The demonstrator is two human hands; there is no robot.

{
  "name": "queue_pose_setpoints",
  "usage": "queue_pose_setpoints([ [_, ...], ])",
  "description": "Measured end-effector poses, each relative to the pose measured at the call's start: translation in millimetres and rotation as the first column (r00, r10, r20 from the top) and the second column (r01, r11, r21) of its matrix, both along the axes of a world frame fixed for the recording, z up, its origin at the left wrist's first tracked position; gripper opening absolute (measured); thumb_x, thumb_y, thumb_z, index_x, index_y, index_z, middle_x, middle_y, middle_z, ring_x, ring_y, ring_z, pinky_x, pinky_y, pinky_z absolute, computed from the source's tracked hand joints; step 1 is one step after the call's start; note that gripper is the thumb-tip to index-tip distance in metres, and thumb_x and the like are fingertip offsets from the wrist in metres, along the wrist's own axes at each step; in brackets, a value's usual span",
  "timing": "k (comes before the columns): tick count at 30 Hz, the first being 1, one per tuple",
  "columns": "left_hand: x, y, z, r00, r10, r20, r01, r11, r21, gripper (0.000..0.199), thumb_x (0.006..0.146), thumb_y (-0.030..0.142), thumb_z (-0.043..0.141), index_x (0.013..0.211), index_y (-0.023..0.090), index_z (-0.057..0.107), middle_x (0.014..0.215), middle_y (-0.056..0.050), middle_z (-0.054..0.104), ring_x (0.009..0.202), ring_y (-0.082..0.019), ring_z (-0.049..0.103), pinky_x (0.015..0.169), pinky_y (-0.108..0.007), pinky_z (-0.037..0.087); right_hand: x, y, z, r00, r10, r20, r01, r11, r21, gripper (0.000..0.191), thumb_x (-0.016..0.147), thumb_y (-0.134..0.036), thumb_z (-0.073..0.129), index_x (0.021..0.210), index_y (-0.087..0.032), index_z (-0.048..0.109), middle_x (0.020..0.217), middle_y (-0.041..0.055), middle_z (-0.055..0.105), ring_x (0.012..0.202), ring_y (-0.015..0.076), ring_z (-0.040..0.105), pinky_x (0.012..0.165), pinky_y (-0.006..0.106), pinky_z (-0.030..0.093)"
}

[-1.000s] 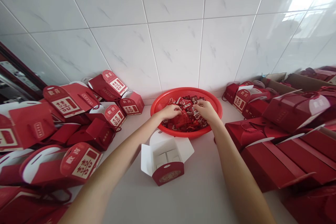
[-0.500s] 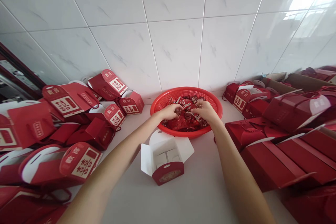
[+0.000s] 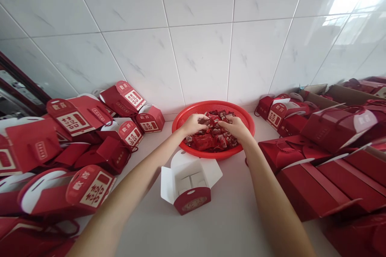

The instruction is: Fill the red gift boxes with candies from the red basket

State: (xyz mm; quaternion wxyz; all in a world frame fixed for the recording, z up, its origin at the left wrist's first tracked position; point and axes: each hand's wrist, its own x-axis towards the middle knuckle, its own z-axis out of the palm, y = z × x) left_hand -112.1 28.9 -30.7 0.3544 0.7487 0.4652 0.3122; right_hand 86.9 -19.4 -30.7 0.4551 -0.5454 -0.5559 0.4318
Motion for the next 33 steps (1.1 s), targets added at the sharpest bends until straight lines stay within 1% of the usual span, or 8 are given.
queue_pose_setpoints([
  [3, -2, -1, 0.6, 0.994, -0.067, 0.08, 0.067, 0.998, 0.01, 0.024, 0.064, 0.014, 0.074, 0.088, 0.016, 0.072, 0.094, -0.003, 0.075, 0.094, -0.021, 0.069, 0.09, -0.037, 0.055, 0, 1, -0.4, 0.998, -0.019, -0.065, 0.018, 1.0, -0.005, 0.016, 0.073, -0.031, 0.064, 0.065, -0.019, 0.057, 0.059, -0.0013, 0.057, 0.057, 0.014, 0.053, 0.054, 0.026, 0.04],
  [7, -3, -1, 1.0, 0.979, -0.165, 0.116, 0.158, 0.985, 0.069, 0.014, 0.067, 0.01, 0.063, 0.077, 0.017, 0.071, 0.091, -0.003, 0.075, 0.092, -0.019, 0.069, 0.086, -0.033, 0.056, 1, 2, -0.8, 0.996, -0.036, -0.08, 0.035, 0.999, -0.009, 0.011, 0.069, -0.022, 0.061, 0.061, -0.02, 0.053, 0.053, -0.0035, 0.051, 0.051, 0.0118, 0.047, 0.048, 0.025, 0.035],
  [11, -3, -2, 0.7, 0.98, -0.167, 0.104, 0.159, 0.984, 0.082, 0.022, 0.07, 0.008, 0.056, 0.081, 0.017, 0.072, 0.089, -0.002, 0.076, 0.089, -0.017, 0.07, 0.084, -0.031, 0.056, 0, 1, -0.1, 0.996, -0.015, -0.089, 0.013, 1.0, -0.025, 0.001, 0.065, -0.018, 0.057, 0.065, -0.019, 0.056, 0.054, -0.0041, 0.051, 0.05, 0.0119, 0.048, 0.048, 0.025, 0.036],
  [15, -1, -5, 2.2, 0.983, -0.18, 0.028, 0.179, 0.983, 0.05, 0.031, 0.071, 0.005, 0.053, 0.088, 0.017, 0.075, 0.095, -0.002, 0.077, 0.097, -0.018, 0.07, 0.089, -0.032, 0.056, 0, 1, -0.5, 0.996, -0.024, -0.087, 0.024, 1.0, -0.003, 0.003, 0.063, -0.018, 0.057, 0.066, -0.018, 0.059, 0.055, -0.004, 0.053, 0.051, 0.0116, 0.048, 0.049, 0.025, 0.036],
  [19, 0, -7, 3.4, 0.987, -0.16, 0.011, 0.16, 0.987, -0.002, 0.021, 0.076, 0.013, 0.061, 0.09, 0.017, 0.076, 0.099, -0.004, 0.077, 0.097, -0.021, 0.07, 0.088, -0.034, 0.056, 1, 2, -0.2, 0.995, -0.043, -0.088, 0.046, 0.998, 0.033, 0.002, 0.064, -0.019, 0.059, 0.065, -0.018, 0.06, 0.057, -0.0029, 0.055, 0.054, 0.012, 0.049, 0.051, 0.025, 0.036],
  [22, -2, -5, 2.9, 0.986, -0.168, 0.0, 0.168, 0.985, 0.049, 0.016, 0.077, 0.02, 0.067, 0.09, 0.016, 0.075, 0.1, -0.006, 0.077, 0.099, -0.023, 0.07, 0.092, -0.037, 0.055, 0, 1, 2.5, 0.992, -0.067, -0.107, 0.07, 0.997, 0.023, 0.002, 0.063, -0.018, 0.061, 0.064, -0.018, 0.059, 0.058, -0.0021, 0.058, 0.055, 0.0133, 0.053, 0.052, 0.026, 0.039],
  [29, 1, -7, 3.7, 0.933, -0.293, -0.209, 0.302, 0.953, 0.01, 0.034, 0.079, 0.012, 0.055, 0.104, 0.019, 0.078, 0.109, -0.003, 0.076, 0.102, -0.021, 0.068, 0.097, -0.033, 0.051, -2, -3, 7.6, 0.968, -0.04, -0.247, 0.027, 0.998, -0.056, 0.009, 0.066, -0.012, 0.057, 0.069, -0.02, 0.056, 0.06, 0.0012, 0.065, 0.06, 0.0179, 0.064, 0.055, 0.028, 0.049],
  [33, 7, -14, 4.0, 0.85, -0.317, -0.421, 0.359, 0.933, 0.024, 0.034, 0.085, 0.027, 0.065, 0.117, 0.023, 0.075, 0.118, -0.006, 0.071, 0.11, -0.024, 0.064, 0.1, -0.034, 0.047, -2, -4, 8.9, 0.971, -0.063, -0.233, 0.051, 0.997, -0.06, 0.011, 0.067, -0.01, 0.056, 0.07, -0.02, 0.056, 0.06, 0.0001, 0.064, 0.055, 0.0163, 0.061, 0.054, 0.028, 0.05],
])
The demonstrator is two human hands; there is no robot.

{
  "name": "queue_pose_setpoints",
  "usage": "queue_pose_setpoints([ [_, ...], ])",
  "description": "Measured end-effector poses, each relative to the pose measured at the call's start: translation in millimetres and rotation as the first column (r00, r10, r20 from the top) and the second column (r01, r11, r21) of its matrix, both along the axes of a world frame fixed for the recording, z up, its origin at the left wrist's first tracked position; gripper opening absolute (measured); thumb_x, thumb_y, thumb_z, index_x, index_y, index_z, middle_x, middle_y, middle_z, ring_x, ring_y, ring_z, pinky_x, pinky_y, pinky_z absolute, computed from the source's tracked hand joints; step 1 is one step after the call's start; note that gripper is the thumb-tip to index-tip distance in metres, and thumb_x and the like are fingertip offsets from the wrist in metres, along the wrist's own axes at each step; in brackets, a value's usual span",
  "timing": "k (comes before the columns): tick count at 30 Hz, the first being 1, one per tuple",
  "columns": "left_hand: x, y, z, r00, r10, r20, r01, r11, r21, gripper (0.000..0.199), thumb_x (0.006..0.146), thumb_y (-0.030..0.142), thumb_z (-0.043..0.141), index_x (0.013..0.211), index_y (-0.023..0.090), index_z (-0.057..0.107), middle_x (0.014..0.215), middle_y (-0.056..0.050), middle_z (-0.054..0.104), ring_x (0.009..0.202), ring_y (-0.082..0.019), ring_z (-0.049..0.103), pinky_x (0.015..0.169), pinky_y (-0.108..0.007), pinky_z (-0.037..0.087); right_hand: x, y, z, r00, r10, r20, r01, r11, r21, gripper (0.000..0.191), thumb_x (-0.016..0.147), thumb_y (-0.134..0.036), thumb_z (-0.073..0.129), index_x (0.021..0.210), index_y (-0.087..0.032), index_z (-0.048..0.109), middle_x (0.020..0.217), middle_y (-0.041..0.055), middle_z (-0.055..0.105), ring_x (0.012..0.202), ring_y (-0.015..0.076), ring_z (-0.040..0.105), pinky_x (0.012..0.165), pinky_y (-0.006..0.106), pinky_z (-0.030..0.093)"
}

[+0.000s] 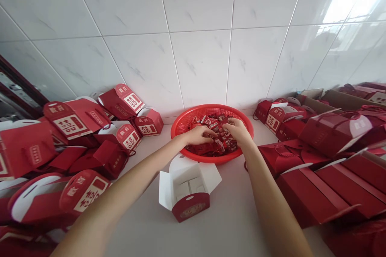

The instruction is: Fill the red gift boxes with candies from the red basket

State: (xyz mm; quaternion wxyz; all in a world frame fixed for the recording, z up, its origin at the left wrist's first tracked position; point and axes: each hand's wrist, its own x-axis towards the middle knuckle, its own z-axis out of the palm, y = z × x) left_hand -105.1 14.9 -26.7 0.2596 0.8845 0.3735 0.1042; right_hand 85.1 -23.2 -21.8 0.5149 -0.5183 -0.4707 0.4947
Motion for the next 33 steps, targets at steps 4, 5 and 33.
queue_pose_setpoints([
  [4, 7, -6, -0.6, 0.993, -0.083, -0.087, 0.083, 0.997, -0.004, 0.045, 0.082, 0.041, 0.074, 0.126, 0.031, 0.07, 0.13, -0.007, 0.06, 0.118, -0.027, 0.059, 0.103, -0.035, 0.045, 0, 0, 0.0, 1.0, -0.018, 0.007, 0.018, 1.0, -0.003, 0.011, 0.067, -0.01, 0.056, 0.071, -0.02, 0.054, 0.06, -0.0002, 0.064, 0.056, 0.0164, 0.062, 0.053, 0.027, 0.05],
  [5, 8, -6, -0.8, 0.989, -0.108, -0.099, 0.108, 0.994, -0.008, 0.041, 0.082, 0.04, 0.074, 0.122, 0.031, 0.073, 0.129, -0.007, 0.06, 0.118, -0.026, 0.059, 0.103, -0.034, 0.045, 0, 0, -0.2, 1.0, -0.016, 0.011, 0.016, 1.0, 0.001, 0.011, 0.066, -0.01, 0.056, 0.071, -0.02, 0.054, 0.06, -0.0002, 0.064, 0.057, 0.0164, 0.062, 0.053, 0.026, 0.049],
  [33, 16, -9, -4.2, 0.808, -0.237, -0.539, 0.383, 0.906, 0.177, 0.053, 0.078, 0.025, 0.063, 0.13, 0.03, 0.064, 0.126, -0.009, 0.065, 0.106, -0.03, 0.06, 0.094, -0.039, 0.044, 2, 5, -9.7, 0.996, -0.038, 0.078, 0.033, 0.998, 0.06, 0.011, 0.062, -0.022, 0.058, 0.068, -0.023, 0.049, 0.06, -0.0021, 0.057, 0.058, 0.0169, 0.057, 0.053, 0.028, 0.044],
])
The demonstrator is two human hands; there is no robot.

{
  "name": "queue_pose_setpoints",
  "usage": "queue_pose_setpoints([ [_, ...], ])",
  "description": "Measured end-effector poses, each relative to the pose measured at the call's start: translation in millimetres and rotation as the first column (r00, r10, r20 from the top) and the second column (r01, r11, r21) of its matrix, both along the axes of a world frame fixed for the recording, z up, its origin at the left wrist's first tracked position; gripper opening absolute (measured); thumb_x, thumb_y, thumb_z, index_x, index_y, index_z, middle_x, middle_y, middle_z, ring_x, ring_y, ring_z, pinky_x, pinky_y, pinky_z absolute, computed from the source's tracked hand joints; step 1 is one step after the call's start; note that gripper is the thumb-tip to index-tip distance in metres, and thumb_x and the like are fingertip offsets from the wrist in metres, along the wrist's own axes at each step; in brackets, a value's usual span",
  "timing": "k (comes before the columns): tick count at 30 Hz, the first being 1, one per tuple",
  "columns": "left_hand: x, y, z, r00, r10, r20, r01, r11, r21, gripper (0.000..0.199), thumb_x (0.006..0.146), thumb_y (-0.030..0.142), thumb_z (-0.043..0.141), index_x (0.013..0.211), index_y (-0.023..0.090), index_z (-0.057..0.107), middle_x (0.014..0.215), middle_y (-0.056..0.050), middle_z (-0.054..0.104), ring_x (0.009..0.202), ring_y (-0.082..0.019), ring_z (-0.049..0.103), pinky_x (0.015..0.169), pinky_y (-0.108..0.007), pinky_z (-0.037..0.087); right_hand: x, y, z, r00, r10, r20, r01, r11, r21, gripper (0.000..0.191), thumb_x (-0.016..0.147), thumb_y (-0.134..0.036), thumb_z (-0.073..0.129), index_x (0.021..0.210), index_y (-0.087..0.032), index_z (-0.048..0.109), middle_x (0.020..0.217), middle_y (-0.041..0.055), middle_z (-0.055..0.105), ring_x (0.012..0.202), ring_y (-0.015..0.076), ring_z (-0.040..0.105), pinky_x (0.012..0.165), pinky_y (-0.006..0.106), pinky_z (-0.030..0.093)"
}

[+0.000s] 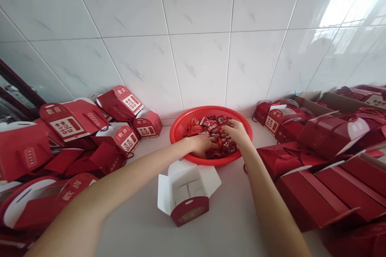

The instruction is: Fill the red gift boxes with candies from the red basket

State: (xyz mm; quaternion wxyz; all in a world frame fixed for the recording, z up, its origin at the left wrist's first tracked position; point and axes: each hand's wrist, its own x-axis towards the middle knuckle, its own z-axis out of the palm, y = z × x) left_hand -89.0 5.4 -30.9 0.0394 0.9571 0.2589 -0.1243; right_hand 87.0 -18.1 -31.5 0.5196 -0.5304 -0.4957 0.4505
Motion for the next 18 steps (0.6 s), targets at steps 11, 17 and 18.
queue_pose_setpoints([
  [11, 9.1, -0.6, 5.6, 0.973, 0.168, -0.156, -0.144, 0.978, 0.151, 0.039, 0.074, 0.039, 0.07, 0.109, 0.022, 0.076, 0.106, -0.015, 0.069, 0.086, -0.03, 0.067, 0.069, -0.036, 0.049, -0.6, -1.2, 2.1, 1.0, 0.0, -0.01, 0.0, 1.0, 0.003, 0.011, 0.062, -0.023, 0.059, 0.069, -0.022, 0.05, 0.062, -0.0012, 0.059, 0.057, 0.0164, 0.057, 0.053, 0.028, 0.045],
  [17, 3.7, 6.0, 3.0, 0.969, 0.246, -0.024, -0.243, 0.966, 0.088, 0.015, 0.065, 0.027, 0.072, 0.078, 0.021, 0.077, 0.093, -0.011, 0.071, 0.071, -0.025, 0.066, 0.063, -0.033, 0.047, -0.6, -0.8, 1.4, 1.0, 0.001, 0.006, -0.001, 1.0, 0.017, 0.011, 0.063, -0.023, 0.059, 0.068, -0.023, 0.05, 0.063, -0.0016, 0.059, 0.059, 0.0165, 0.058, 0.053, 0.027, 0.044],
  [18, 1.7, 7.3, 2.8, 0.965, 0.262, 0.002, -0.261, 0.963, 0.068, 0.011, 0.064, 0.026, 0.071, 0.073, 0.021, 0.075, 0.089, -0.009, 0.072, 0.069, -0.024, 0.065, 0.064, -0.032, 0.047, -0.6, -0.2, 0.8, 1.0, -0.002, 0.008, 0.002, 1.0, 0.015, 0.011, 0.063, -0.023, 0.059, 0.068, -0.023, 0.05, 0.062, -0.0018, 0.058, 0.058, 0.0166, 0.058, 0.053, 0.028, 0.044],
])
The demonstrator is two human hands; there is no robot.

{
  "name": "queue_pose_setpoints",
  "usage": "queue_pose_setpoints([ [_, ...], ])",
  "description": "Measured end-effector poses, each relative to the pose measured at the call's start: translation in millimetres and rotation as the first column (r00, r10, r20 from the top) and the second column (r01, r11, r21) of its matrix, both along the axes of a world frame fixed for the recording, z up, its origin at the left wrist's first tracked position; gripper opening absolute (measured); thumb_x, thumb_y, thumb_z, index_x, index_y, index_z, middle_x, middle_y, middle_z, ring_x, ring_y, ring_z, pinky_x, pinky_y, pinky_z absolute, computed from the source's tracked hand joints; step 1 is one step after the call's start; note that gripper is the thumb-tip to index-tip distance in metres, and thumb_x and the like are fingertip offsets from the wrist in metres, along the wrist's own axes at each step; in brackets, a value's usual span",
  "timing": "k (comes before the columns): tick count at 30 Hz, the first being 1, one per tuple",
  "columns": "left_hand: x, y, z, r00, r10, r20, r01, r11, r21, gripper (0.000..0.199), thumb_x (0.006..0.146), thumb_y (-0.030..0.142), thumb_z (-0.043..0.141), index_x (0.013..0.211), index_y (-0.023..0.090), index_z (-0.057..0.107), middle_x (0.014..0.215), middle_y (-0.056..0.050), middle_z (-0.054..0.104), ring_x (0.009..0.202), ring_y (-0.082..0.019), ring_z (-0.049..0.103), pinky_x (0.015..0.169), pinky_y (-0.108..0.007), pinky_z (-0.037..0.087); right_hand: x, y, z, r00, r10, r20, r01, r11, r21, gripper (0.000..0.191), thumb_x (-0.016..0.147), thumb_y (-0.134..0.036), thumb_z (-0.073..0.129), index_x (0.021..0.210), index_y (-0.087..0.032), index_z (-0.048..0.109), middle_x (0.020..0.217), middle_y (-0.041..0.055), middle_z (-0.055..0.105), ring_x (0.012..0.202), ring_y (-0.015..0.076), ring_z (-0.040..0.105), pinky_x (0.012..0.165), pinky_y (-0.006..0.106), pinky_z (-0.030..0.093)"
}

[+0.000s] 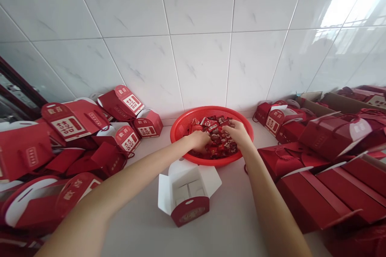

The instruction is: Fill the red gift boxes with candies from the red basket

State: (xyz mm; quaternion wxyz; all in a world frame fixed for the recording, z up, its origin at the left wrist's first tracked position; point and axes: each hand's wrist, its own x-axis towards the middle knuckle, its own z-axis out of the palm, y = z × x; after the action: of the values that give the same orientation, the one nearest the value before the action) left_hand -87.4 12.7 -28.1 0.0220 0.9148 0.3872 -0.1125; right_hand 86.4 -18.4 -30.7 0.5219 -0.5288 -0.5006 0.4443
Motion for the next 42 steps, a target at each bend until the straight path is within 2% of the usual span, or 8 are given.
queue_pose_setpoints([
  [6, -11, 8, 1.7, 0.952, 0.114, 0.284, -0.066, 0.982, -0.176, 0.013, 0.07, 0.027, 0.066, 0.079, 0.023, 0.075, 0.076, -0.001, 0.071, 0.071, -0.02, 0.063, 0.067, -0.028, 0.045, 1, 1, -0.2, 1.0, 0.006, 0.008, -0.006, 1.0, 0.006, 0.009, 0.063, -0.022, 0.059, 0.069, -0.022, 0.053, 0.063, -0.0016, 0.06, 0.059, 0.0159, 0.057, 0.055, 0.028, 0.044],
  [10, -14, 11, 6.5, 0.787, 0.232, 0.572, -0.046, 0.946, -0.321, 0.019, 0.075, 0.025, 0.058, 0.085, 0.02, 0.074, 0.083, 0.0, 0.073, 0.079, -0.019, 0.065, 0.075, -0.027, 0.048, 1, -1, 2.0, 1.0, -0.004, 0.012, 0.004, 1.0, 0.003, 0.009, 0.063, -0.022, 0.06, 0.071, -0.021, 0.056, 0.066, -0.001, 0.063, 0.061, 0.0162, 0.058, 0.058, 0.028, 0.045],
  [13, -16, 12, 8.8, 0.675, 0.298, 0.675, -0.011, 0.919, -0.394, 0.02, 0.078, 0.031, 0.057, 0.084, 0.019, 0.072, 0.086, 0.0, 0.074, 0.088, -0.02, 0.066, 0.081, -0.028, 0.05, 2, -1, 2.7, 1.0, -0.008, 0.019, 0.008, 1.0, 0.008, 0.009, 0.063, -0.023, 0.06, 0.071, -0.021, 0.056, 0.065, -0.0014, 0.061, 0.061, 0.0162, 0.057, 0.056, 0.028, 0.043],
  [18, -16, 13, 7.7, 0.604, 0.382, 0.699, -0.013, 0.882, -0.471, 0.019, 0.078, 0.036, 0.059, 0.081, 0.02, 0.07, 0.085, 0.0, 0.072, 0.087, -0.02, 0.065, 0.08, -0.029, 0.05, 2, -1, 2.2, 0.999, -0.009, 0.035, 0.009, 1.0, 0.011, 0.01, 0.063, -0.026, 0.06, 0.068, -0.021, 0.054, 0.062, -0.0019, 0.059, 0.06, 0.016, 0.055, 0.055, 0.028, 0.042],
  [25, -15, 11, 9.6, 0.593, 0.472, 0.652, -0.037, 0.825, -0.564, 0.018, 0.077, 0.037, 0.063, 0.079, 0.021, 0.071, 0.082, 0.001, 0.07, 0.082, -0.018, 0.063, 0.074, -0.029, 0.049, 2, -1, 3.7, 0.999, 0.003, 0.036, -0.003, 1.0, 0.015, 0.015, 0.06, -0.029, 0.063, 0.07, -0.021, 0.054, 0.064, -0.0017, 0.059, 0.062, 0.0164, 0.056, 0.057, 0.028, 0.042],
  [32, -14, 12, 9.5, 0.582, 0.484, 0.653, -0.022, 0.813, -0.582, 0.013, 0.073, 0.03, 0.072, 0.08, 0.021, 0.078, 0.086, 0.0, 0.076, 0.089, -0.02, 0.066, 0.088, -0.032, 0.051, 1, -3, 6.0, 1.0, -0.008, -0.015, 0.009, 1.0, 0.027, 0.028, 0.049, -0.021, 0.071, 0.072, -0.02, 0.054, 0.063, -0.0045, 0.056, 0.062, 0.015, 0.053, 0.057, 0.028, 0.042],
  [36, -16, 14, 7.1, 0.546, 0.541, 0.64, -0.029, 0.775, -0.631, 0.018, 0.074, 0.028, 0.069, 0.085, 0.02, 0.079, 0.09, -0.003, 0.077, 0.084, -0.02, 0.068, 0.078, -0.032, 0.055, 3, -4, 6.6, 0.999, -0.026, -0.019, 0.027, 0.999, 0.035, 0.023, 0.051, -0.019, 0.066, 0.07, -0.021, 0.053, 0.06, -0.0045, 0.056, 0.06, 0.0151, 0.053, 0.057, 0.028, 0.042],
  [42, -18, 19, 3.5, 0.47, 0.474, 0.744, -0.02, 0.849, -0.528, 0.029, 0.07, 0.013, 0.061, 0.093, 0.019, 0.077, 0.109, -0.004, 0.075, 0.104, -0.022, 0.066, 0.091, -0.033, 0.053, 2, -4, 4.7, 0.998, -0.053, -0.032, 0.054, 0.998, 0.031, 0.019, 0.053, -0.019, 0.061, 0.065, -0.022, 0.048, 0.054, -0.0065, 0.05, 0.054, 0.013, 0.047, 0.051, 0.026, 0.036],
])
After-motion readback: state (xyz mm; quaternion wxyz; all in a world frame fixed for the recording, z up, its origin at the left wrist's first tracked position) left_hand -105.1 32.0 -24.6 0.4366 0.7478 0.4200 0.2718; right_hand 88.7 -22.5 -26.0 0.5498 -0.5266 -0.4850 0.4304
